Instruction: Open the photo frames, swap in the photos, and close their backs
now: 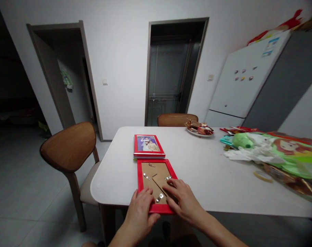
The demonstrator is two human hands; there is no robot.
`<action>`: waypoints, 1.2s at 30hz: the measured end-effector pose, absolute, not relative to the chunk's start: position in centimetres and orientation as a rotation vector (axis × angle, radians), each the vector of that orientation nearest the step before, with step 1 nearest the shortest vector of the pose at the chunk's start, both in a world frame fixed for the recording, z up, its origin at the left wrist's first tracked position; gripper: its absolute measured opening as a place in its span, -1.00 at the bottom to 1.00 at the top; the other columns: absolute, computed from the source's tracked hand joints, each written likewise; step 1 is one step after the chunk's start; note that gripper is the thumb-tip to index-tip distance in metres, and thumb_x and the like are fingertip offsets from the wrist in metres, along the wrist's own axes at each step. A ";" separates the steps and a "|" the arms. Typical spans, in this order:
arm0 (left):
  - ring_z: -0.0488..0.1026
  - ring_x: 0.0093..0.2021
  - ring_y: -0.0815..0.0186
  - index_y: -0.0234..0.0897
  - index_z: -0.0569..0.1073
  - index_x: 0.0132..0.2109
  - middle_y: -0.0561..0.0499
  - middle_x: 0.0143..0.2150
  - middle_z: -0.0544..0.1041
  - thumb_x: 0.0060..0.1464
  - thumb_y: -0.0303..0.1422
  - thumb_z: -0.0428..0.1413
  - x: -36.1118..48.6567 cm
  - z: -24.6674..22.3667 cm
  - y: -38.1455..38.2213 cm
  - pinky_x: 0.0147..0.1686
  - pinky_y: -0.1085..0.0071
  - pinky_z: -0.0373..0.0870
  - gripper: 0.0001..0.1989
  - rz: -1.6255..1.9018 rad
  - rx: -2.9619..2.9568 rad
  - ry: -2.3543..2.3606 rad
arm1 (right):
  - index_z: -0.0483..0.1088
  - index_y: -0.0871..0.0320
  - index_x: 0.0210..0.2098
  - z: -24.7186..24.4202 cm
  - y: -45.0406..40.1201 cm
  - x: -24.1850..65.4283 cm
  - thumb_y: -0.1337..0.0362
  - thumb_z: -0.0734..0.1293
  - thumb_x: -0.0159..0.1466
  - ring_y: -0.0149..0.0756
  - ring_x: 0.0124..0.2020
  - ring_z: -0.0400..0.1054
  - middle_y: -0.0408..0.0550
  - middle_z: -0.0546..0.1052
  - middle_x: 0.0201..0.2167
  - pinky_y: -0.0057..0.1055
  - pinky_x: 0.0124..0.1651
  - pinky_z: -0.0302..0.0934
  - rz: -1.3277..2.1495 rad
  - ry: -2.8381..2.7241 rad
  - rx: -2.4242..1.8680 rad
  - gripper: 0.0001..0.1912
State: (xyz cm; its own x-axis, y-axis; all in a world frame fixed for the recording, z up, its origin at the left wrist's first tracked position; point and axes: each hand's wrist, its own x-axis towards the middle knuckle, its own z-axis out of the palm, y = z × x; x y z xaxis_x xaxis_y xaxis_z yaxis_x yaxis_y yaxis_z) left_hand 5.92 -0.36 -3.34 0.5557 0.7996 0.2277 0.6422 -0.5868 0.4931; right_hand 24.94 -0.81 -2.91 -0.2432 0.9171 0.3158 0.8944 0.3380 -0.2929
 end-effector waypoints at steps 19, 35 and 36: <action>0.23 0.04 0.14 -0.26 0.35 -0.13 -0.08 -0.03 0.38 -0.19 -0.39 0.15 5.7 -3.4 -0.1 0.07 0.10 0.05 -0.63 0.665 2.381 1.206 | 0.35 0.12 -0.15 -2.6 0.1 25.5 0.25 0.09 0.18 -0.24 -0.12 0.17 0.03 0.34 -0.15 -0.30 -0.09 0.06 0.004 -2.135 -1.604 -0.69; 0.21 0.05 0.14 -0.28 0.29 -0.04 -0.11 -0.04 0.39 -0.20 -0.39 0.16 5.6 -3.3 -0.2 0.08 0.13 0.04 -0.51 0.639 2.371 1.221 | 0.44 0.19 -0.35 -3.5 3.8 27.2 0.36 0.11 0.11 -0.31 -0.28 0.19 -0.02 0.32 -0.36 -0.44 -0.18 0.06 0.094 -2.038 -1.792 -0.72; 0.21 0.05 0.15 -0.28 0.29 -0.03 -0.11 -0.03 0.38 -0.20 -0.39 0.16 5.6 -3.4 -0.2 0.08 0.14 0.04 -0.51 0.640 2.371 1.220 | 0.44 0.19 -0.35 -3.6 3.8 27.2 0.36 0.12 0.11 -0.32 -0.28 0.19 -0.02 0.31 -0.36 -0.44 -0.18 0.06 0.098 -2.028 -1.789 -0.73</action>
